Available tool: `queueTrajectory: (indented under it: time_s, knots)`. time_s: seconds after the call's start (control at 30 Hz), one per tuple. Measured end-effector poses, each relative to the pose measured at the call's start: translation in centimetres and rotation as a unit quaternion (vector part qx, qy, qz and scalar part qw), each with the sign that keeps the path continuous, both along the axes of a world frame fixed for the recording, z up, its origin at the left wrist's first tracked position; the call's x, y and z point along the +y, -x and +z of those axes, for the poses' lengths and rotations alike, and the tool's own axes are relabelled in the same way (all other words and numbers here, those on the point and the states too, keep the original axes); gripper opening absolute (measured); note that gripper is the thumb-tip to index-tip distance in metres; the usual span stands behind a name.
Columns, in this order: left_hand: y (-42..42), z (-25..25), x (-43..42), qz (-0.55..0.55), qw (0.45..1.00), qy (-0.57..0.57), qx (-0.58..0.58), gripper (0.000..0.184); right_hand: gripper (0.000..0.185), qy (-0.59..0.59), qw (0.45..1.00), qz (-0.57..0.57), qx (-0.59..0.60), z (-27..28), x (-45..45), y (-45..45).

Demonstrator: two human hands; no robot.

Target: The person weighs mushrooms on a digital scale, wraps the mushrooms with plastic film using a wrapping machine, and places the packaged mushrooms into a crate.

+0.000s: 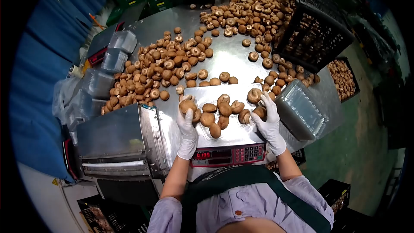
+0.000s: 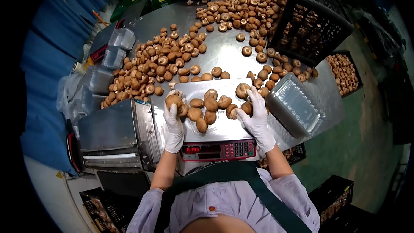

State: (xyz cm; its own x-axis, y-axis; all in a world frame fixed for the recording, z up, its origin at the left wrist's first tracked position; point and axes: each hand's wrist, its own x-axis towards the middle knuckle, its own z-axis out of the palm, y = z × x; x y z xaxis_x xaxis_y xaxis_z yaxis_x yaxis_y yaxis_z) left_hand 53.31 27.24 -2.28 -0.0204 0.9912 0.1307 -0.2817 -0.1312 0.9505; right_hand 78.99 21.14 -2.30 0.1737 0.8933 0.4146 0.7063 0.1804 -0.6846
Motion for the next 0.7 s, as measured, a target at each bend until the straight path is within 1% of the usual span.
queueTrajectory:
  time_s: [0.03,0.07,0.13,0.17,0.23,0.27,0.3,0.33,0.37,0.4,0.43,0.5,0.53,0.57,0.67,0.7]
  knots:
    - [0.2,-0.1,0.5,0.000,1.000,-0.003,-0.001,0.061,0.069,0.009,1.000,-0.008,0.009,0.2,0.2,-0.3]
    - [0.4,-0.6,0.8,0.011,1.000,0.000,-0.029,0.060,0.068,0.007,1.000,-0.014,0.013,0.2,0.3,-0.8]
    - [1.2,-1.7,1.2,0.024,0.997,0.023,-0.073,0.056,0.064,-0.003,0.998,-0.027,0.056,0.2,0.6,-1.4]
    - [1.2,-1.6,1.1,0.024,0.997,0.025,-0.072,0.056,0.063,-0.010,0.997,-0.030,0.077,0.1,0.7,-1.6]
    - [1.2,-1.2,1.1,0.054,0.987,0.101,-0.109,0.053,0.060,-0.001,0.996,-0.039,0.079,0.5,0.8,-1.9]
    - [1.3,-1.3,1.1,0.057,0.987,0.103,-0.108,0.053,0.059,-0.003,0.997,-0.042,0.069,0.6,0.9,-2.0]
    - [1.6,-1.4,1.2,0.090,0.980,0.123,-0.129,0.052,0.058,-0.005,0.997,-0.046,0.060,0.7,1.0,-1.9]
    - [2.0,-1.7,0.9,0.125,0.970,0.146,-0.148,0.050,0.056,0.012,0.995,-0.047,0.084,1.0,0.8,-1.7]
    - [2.0,-1.8,1.2,0.155,0.959,0.166,-0.170,0.049,0.053,0.004,0.996,-0.038,0.087,0.7,0.7,-1.8]
    - [1.9,-0.8,1.3,0.168,0.962,0.138,-0.165,0.049,0.051,0.005,0.997,-0.041,0.072,0.8,0.7,-1.8]
    - [2.2,0.3,1.0,0.150,0.965,0.140,-0.165,0.048,0.050,0.005,0.997,-0.044,0.057,0.9,0.8,-1.7]
    - [3.1,-0.4,1.3,0.169,0.964,0.105,-0.174,0.047,0.049,0.004,0.997,-0.051,0.061,0.7,1.0,-1.8]
    - [3.7,-1.0,1.6,0.176,0.955,0.119,-0.208,0.045,0.048,0.004,0.996,-0.058,0.067,0.7,1.3,-2.0]
    - [3.5,-0.1,1.4,0.174,0.965,0.072,-0.182,0.043,0.046,-0.012,0.996,-0.064,0.059,0.7,1.4,-2.0]
    - [3.1,1.2,1.6,0.177,0.965,0.046,-0.190,0.039,0.044,-0.016,0.995,-0.067,0.068,1.0,1.7,-2.3]
    - [2.9,2.0,1.7,0.160,0.973,0.041,-0.163,0.037,0.044,-0.013,0.995,-0.067,0.070,1.0,1.9,-2.4]
